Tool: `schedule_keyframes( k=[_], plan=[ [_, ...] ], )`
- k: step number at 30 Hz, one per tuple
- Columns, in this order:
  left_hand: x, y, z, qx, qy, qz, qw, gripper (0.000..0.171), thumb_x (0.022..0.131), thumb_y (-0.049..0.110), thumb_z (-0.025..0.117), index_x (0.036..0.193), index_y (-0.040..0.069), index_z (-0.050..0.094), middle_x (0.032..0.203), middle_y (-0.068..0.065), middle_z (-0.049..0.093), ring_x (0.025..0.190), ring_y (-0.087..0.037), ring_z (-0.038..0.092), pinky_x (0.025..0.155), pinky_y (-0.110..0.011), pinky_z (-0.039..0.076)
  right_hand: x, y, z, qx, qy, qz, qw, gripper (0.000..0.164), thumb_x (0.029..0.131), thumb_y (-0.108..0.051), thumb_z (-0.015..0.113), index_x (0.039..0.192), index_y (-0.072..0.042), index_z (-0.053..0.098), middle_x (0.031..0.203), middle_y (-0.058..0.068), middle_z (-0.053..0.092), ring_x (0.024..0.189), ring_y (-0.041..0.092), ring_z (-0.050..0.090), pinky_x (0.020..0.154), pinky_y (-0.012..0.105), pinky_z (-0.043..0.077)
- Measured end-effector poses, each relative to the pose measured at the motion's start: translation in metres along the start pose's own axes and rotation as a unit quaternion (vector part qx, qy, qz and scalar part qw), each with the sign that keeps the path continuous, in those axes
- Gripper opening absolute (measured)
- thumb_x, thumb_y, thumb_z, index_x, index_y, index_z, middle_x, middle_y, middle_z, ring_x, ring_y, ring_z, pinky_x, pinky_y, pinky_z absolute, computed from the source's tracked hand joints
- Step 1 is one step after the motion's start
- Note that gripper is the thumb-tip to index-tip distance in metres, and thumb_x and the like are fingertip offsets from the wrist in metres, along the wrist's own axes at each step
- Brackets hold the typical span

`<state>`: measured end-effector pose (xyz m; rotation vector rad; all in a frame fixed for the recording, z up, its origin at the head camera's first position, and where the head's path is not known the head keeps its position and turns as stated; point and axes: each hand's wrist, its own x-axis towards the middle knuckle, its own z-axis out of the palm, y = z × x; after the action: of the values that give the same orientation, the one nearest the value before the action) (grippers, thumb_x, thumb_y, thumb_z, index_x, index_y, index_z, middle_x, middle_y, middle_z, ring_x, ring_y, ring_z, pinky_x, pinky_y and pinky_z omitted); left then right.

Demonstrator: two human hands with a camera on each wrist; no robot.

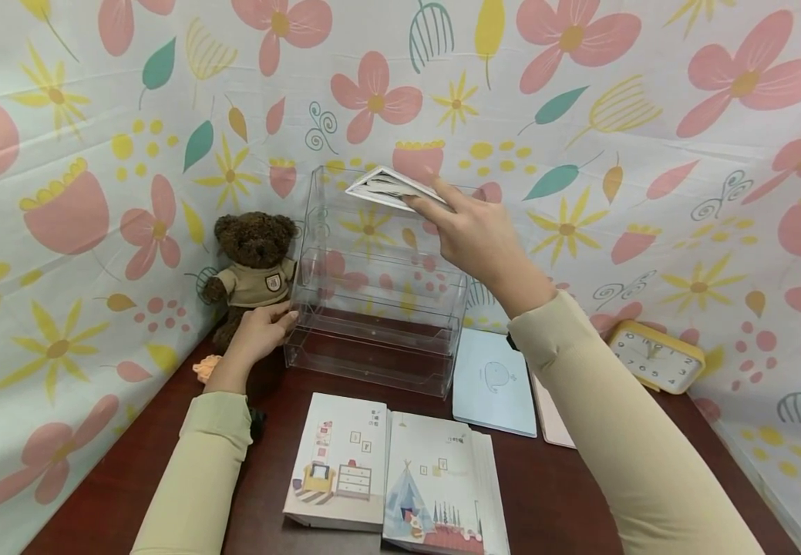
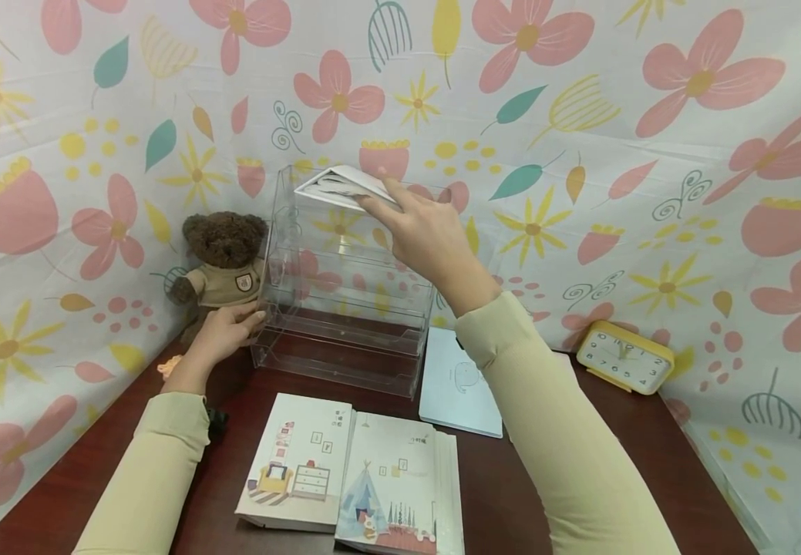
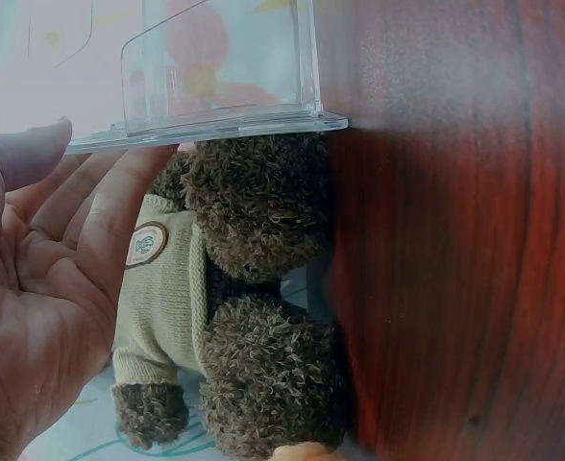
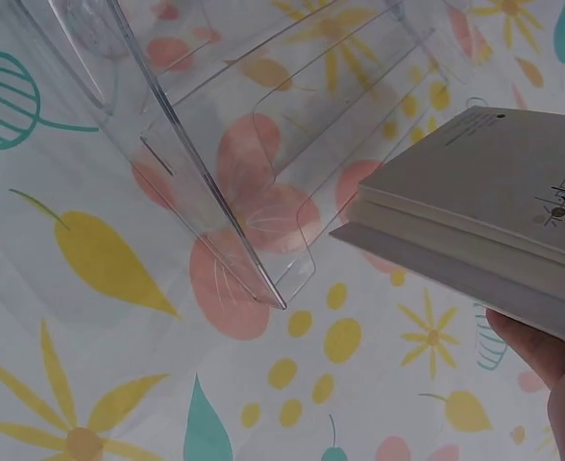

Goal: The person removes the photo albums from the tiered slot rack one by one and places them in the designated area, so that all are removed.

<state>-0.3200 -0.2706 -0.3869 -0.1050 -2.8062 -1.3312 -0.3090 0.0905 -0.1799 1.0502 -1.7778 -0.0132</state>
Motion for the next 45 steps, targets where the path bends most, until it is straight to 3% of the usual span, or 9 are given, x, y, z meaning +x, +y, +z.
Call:
schedule_keyframes(
  k=[6,14,21,27,33,35,39,45],
  plan=[
    [0.001,-0.001,0.0,0.008,-0.002,0.001,1.0,0.06,0.106,0.047,0.048,0.157,0.017,0.038,0.146,-0.022,0.051,0.101,-0.03,0.07,0.092,-0.054,0.053,-0.007,-0.004,-0.008,0.008,0.028,-0.002,1.0,0.03,0.101,-0.003,0.054,0.119,-0.019,0.072,0.123,0.011,0.069,0.06,0.03,0.064,0.037,0.032,0.028],
    [0.0,-0.001,0.001,0.012,0.005,0.011,0.9999,0.058,0.106,0.045,0.049,0.157,0.018,0.04,0.138,-0.021,0.058,0.095,-0.027,0.071,0.082,-0.047,0.055,-0.023,-0.014,-0.019,0.014,0.077,0.022,0.997,0.026,0.101,-0.006,0.06,0.114,-0.021,0.075,0.119,0.008,0.071,0.049,0.03,0.054,0.037,0.032,0.028],
    [-0.001,0.002,0.0,0.015,0.005,0.01,0.9998,0.058,0.107,0.044,0.049,0.157,0.016,0.039,0.129,-0.02,0.064,0.093,-0.027,0.07,0.077,-0.043,0.053,-0.037,-0.024,-0.033,0.036,0.103,0.044,0.993,0.026,0.099,-0.003,0.061,0.111,-0.019,0.077,0.121,0.008,0.071,0.08,0.034,0.072,0.04,0.035,0.038],
    [-0.002,0.003,-0.001,0.014,0.002,0.007,0.9999,0.058,0.107,0.043,0.049,0.157,0.015,0.039,0.137,-0.021,0.059,0.096,-0.028,0.07,0.077,-0.042,0.054,-0.055,-0.036,-0.04,0.052,0.125,0.062,0.989,0.026,0.096,-0.004,0.066,0.114,-0.019,0.077,0.124,0.007,0.071,0.068,0.034,0.065,0.041,0.033,0.026],
    [-0.003,0.004,-0.001,0.011,0.002,0.009,0.9999,0.057,0.107,0.041,0.048,0.157,0.014,0.039,0.142,-0.023,0.055,0.097,-0.03,0.07,0.08,-0.045,0.056,-0.08,-0.053,-0.04,0.071,0.155,0.1,0.98,0.024,0.095,-0.008,0.069,0.114,-0.018,0.078,0.121,0.009,0.072,0.066,0.032,0.066,0.038,0.032,0.023],
    [-0.003,0.004,-0.001,0.013,0.001,0.008,0.9999,0.057,0.107,0.042,0.048,0.157,0.015,0.039,0.142,-0.023,0.055,0.097,-0.03,0.07,0.081,-0.047,0.056,-0.088,-0.06,-0.038,0.076,0.17,0.111,0.976,0.021,0.096,-0.01,0.068,0.113,-0.016,0.079,0.118,0.01,0.073,0.058,0.029,0.061,0.037,0.031,0.022],
    [-0.002,0.004,-0.001,0.015,-0.002,0.006,0.9999,0.058,0.107,0.044,0.047,0.157,0.016,0.038,0.142,-0.023,0.054,0.098,-0.031,0.07,0.086,-0.052,0.055,-0.102,-0.076,-0.033,0.105,0.202,0.131,0.965,0.018,0.097,-0.01,0.067,0.109,-0.01,0.079,0.113,0.013,0.074,0.053,0.022,0.055,0.037,0.03,0.027],
    [-0.001,0.002,0.0,0.011,0.0,-0.001,0.9999,0.058,0.107,0.045,0.047,0.157,0.017,0.038,0.142,-0.022,0.055,0.103,-0.032,0.069,0.091,-0.053,0.054,-0.121,-0.096,-0.026,0.138,0.215,0.157,0.954,0.017,0.097,-0.009,0.067,0.109,-0.005,0.078,0.109,0.016,0.073,0.051,0.015,0.047,0.038,0.027,0.033]
  ],
)
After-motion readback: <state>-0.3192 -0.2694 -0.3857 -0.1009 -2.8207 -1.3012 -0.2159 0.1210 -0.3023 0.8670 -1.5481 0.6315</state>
